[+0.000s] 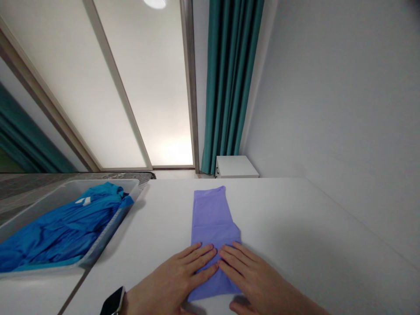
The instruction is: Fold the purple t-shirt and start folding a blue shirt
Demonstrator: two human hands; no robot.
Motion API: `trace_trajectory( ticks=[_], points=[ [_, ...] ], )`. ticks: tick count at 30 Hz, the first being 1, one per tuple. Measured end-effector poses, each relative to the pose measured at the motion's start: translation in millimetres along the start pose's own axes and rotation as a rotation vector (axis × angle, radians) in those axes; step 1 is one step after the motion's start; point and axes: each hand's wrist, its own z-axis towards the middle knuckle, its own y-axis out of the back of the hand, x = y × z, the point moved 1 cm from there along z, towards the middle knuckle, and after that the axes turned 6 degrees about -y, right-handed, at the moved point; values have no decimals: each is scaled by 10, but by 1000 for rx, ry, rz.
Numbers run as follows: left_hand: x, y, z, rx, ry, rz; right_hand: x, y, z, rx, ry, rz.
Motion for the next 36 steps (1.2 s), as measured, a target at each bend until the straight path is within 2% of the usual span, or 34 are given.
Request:
trace_trajectory(
  ticks=[3, 9, 12, 15, 20, 24, 30, 33, 36],
  points=[
    [3, -67, 8, -20, 4, -17, 73, -181, 9, -29, 32, -67],
    [116, -88, -35, -43, -8, -51, 98, -501, 35, -255, 9, -232],
    [269, -34, -108, -124, 8, -77, 109, -520, 33, -310, 44, -273],
    [452, -1, -180, -229, 100, -74, 117, -515, 21, -337, 73, -285],
    [626, -58, -192, -279, 128, -45, 117, -518, 25, -333, 28, -204],
    [649, -133, -178, -341, 142, -59, 120, -343, 53, -312, -25, -100],
    [556, -197, -198, -411, 205, -149, 121, 222, 144, -204, -150, 155],
    [457, -194, -185, -421, 240, -193, 45, 450, 247, -179, -193, 300],
    [383, -208, -137, -466, 350, -266, -116, 632, 422, -171, -217, 388]
  ],
)
